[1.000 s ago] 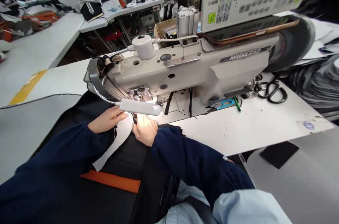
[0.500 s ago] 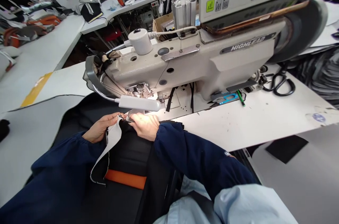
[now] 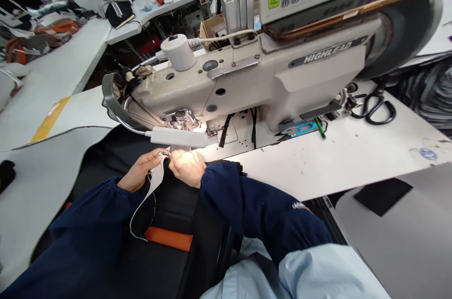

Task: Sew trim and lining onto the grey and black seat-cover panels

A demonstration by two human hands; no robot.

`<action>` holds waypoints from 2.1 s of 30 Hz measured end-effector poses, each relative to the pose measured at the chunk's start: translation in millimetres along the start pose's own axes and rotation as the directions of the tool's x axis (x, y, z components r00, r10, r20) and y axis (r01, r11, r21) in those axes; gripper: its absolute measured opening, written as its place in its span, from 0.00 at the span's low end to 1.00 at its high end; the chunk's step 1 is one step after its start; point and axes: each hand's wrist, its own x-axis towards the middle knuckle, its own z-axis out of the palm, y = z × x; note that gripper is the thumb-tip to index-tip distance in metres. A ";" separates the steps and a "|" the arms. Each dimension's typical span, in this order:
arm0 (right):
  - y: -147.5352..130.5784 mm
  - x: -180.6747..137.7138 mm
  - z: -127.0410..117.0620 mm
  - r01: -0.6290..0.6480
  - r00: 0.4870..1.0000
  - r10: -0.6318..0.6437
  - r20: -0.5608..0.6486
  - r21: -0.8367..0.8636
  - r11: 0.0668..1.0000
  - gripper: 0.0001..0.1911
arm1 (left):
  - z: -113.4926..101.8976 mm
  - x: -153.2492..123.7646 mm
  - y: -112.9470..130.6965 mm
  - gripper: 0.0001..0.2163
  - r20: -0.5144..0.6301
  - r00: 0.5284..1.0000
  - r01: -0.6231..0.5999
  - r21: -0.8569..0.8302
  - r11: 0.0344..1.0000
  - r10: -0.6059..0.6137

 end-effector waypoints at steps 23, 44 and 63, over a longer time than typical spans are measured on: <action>11.6 -34.6 -22.2 -0.144 0.988 0.139 0.067 0.082 0.986 0.25 | 33.9 35.6 19.6 0.13 0.153 0.911 -0.310 0.866 0.393 0.382; 7.0 -33.3 -18.2 -0.035 0.962 0.146 0.230 -0.425 0.904 0.25 | 40.0 46.6 12.2 0.10 0.211 0.933 -0.310 0.883 0.352 0.291; 15.1 -23.8 -15.8 0.236 0.946 -0.086 0.312 -0.485 0.842 0.22 | 26.0 32.6 10.7 0.10 0.268 0.827 -0.370 0.921 0.119 0.494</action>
